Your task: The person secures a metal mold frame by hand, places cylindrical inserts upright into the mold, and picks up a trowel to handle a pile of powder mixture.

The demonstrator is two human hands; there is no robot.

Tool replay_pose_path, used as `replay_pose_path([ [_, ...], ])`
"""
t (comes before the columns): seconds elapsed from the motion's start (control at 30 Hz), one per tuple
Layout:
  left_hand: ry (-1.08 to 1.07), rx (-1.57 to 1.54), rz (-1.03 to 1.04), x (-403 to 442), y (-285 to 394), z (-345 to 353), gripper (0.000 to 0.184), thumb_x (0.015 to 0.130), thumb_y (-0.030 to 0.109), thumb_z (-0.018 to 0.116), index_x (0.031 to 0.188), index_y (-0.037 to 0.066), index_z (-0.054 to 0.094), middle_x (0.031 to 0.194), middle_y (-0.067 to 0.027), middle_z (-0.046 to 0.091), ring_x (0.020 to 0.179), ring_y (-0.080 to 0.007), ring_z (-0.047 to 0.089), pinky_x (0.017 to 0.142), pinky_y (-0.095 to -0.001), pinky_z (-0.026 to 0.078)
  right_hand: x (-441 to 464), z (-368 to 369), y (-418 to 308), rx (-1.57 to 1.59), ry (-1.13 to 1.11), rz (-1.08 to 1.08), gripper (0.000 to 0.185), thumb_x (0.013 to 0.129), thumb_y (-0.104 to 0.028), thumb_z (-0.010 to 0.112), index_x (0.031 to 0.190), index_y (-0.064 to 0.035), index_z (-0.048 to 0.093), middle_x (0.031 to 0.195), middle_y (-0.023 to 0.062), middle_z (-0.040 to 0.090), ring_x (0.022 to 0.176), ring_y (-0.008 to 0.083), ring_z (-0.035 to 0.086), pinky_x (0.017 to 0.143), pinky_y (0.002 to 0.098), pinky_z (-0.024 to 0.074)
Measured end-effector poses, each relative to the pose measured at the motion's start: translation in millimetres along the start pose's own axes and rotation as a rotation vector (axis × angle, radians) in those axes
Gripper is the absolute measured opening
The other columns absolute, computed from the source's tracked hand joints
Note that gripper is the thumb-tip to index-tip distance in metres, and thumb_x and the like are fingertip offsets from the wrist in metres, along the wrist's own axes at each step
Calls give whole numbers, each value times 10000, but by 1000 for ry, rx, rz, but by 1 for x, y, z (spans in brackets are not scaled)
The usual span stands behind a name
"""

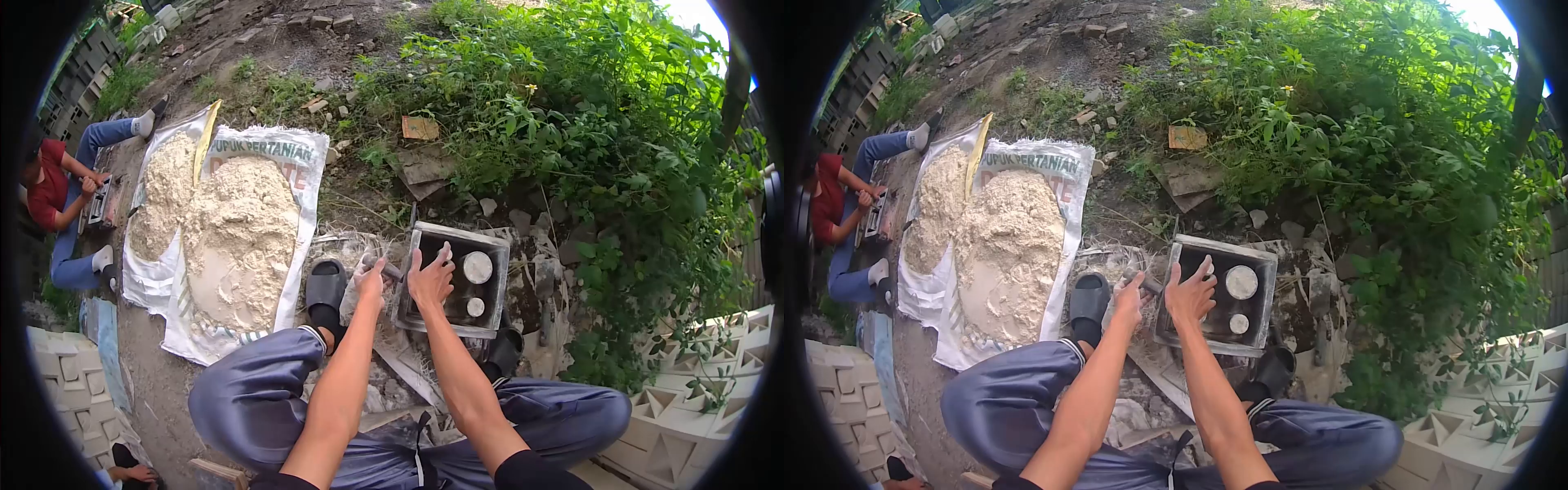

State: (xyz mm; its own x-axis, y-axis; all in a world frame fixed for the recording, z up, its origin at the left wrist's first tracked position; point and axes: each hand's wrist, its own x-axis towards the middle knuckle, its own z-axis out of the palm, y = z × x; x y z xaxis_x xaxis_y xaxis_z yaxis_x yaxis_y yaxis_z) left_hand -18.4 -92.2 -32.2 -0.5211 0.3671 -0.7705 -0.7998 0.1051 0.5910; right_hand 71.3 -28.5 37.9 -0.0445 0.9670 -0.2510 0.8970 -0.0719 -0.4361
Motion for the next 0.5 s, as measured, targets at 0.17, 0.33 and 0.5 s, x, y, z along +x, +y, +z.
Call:
replay_pose_path([
  [0.17, 41, -72, 38, 14, -1, -17, 505, 809, 153, 706, 1159, 9, 372, 988, -131, 555, 704, -224, 614, 585, -366, 558, 16, -15, -14, -96, -206, -108, 869, 727, -526, 694, 1379, -61, 356, 1402, 314, 188, 1141, 499, 452, 940, 509, 414],
  [0.33, 37, -60, 0, 17, -2, -31, 458, 817, 155, 701, 1118, 13, 387, 985, -143, 550, 772, -233, 618, 593, -370, 565, 28, -18, -33, -160, -424, 46, 859, 706, -500, 702, 1379, -69, 388, 1458, 298, 71, 1180, 499, 436, 997, 482, 400],
  [0.5, 115, -46, -19, 11, -7, -30, 448, 825, 181, 698, 1126, 30, 402, 1011, -132, 541, 823, -248, 606, 653, -388, 565, 31, -12, -26, -217, -493, 105, 850, 696, -411, 706, 1415, -137, 347, 1506, 205, -59, 1315, 517, 215, 900, 728, 329],
])
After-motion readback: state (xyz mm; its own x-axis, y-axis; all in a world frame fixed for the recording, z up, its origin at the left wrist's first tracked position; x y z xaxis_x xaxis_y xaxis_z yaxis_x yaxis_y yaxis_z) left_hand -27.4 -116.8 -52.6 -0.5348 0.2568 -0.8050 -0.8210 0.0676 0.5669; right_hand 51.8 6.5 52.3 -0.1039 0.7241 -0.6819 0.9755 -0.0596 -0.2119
